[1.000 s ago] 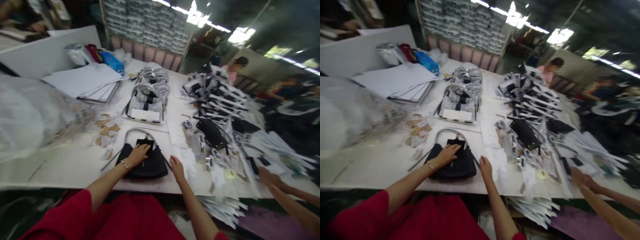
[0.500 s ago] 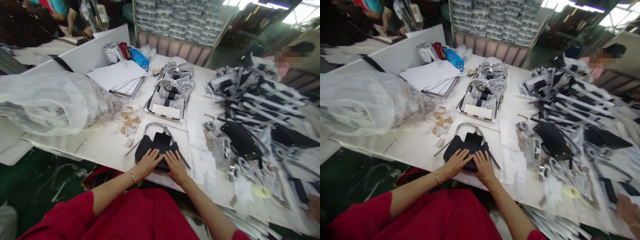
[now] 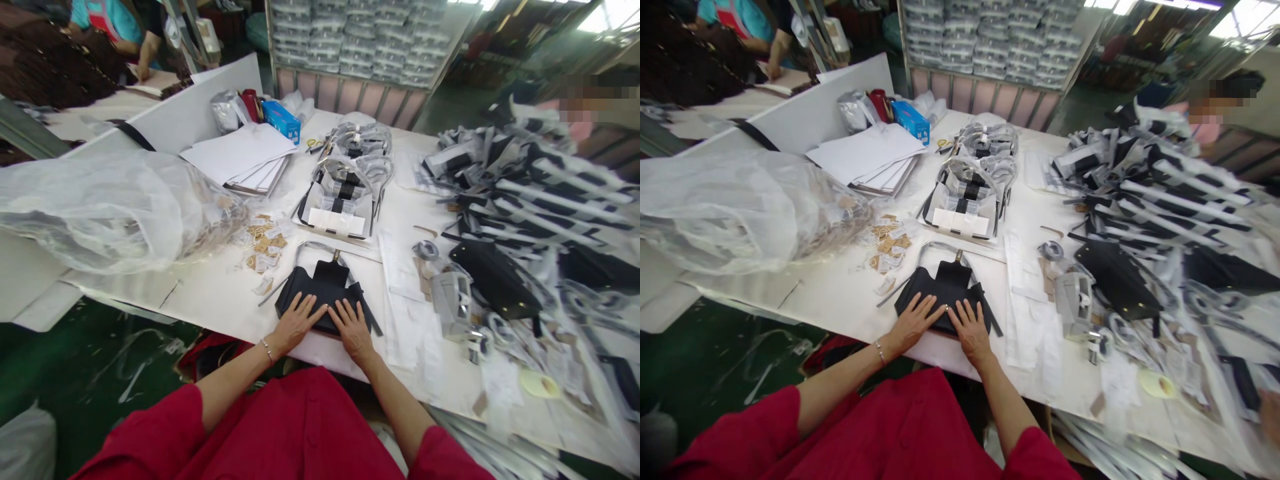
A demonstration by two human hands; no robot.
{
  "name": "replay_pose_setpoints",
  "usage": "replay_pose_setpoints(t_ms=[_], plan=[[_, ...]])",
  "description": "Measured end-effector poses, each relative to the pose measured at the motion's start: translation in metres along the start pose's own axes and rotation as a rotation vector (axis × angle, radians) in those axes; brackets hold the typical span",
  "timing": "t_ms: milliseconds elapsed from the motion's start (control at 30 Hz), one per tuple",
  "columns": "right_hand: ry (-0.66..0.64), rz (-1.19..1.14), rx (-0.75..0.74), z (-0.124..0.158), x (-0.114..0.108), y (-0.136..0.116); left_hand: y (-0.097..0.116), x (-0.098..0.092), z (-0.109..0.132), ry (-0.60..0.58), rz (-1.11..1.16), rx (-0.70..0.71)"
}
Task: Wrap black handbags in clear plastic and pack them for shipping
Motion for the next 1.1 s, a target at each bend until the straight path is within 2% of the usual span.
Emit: replay_pose_setpoints(t_ms=[67, 167, 267, 333, 467, 567, 633, 767, 900, 1100], plan=[[-0.03, -0.032, -0.02, 0.0, -0.005, -0.001, -0.019, -0.006, 0.018, 0.026, -0.018, -0.102], [-0.048, -0.093, -0.076, 0.001, -0.013, -0.012, -0.041, 0.0, 0.04, 0.021, -0.01, -0.208], [-0.055, -0.114, -0.053, 0.003, -0.013, -0.025, -0.048, 0.01, 0.048, -0.025, 0.034, -0.223], [-0.058, -0.104, 0.004, 0.002, -0.011, -0.031, -0.044, 0.007, 0.046, -0.056, 0.037, -0.221], [-0.057, -0.098, 0.045, -0.001, -0.005, -0.037, -0.022, -0.025, 0.023, -0.054, 0.033, -0.171], [-0.06, -0.109, 0.048, -0.002, -0.002, -0.034, 0.002, -0.043, -0.007, -0.034, 0.174, -0.091], [-0.063, -0.113, 0.039, -0.001, -0.001, -0.033, 0.007, -0.04, -0.028, -0.054, 0.327, -0.134], [-0.072, -0.108, 0.027, 0.0, -0.001, -0.032, -0.003, -0.017, -0.051, -0.079, 0.548, -0.323], [-0.095, -0.121, 0.038, -0.001, -0.003, -0.031, -0.009, -0.004, -0.059, -0.132, 0.586, -0.303], [-0.127, -0.173, 0.053, -0.001, -0.004, -0.03, -0.017, -0.006, -0.065, -0.148, 0.567, -0.35]])
Point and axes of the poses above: each hand's wrist, its own z-axis away from the middle knuckle, its own x-axis out of the palm, y = z × x, the point moved 7 cm from there along -z, towards the middle knuckle, and after that the axes turned 14 degrees about z, right-handed, at the moved point
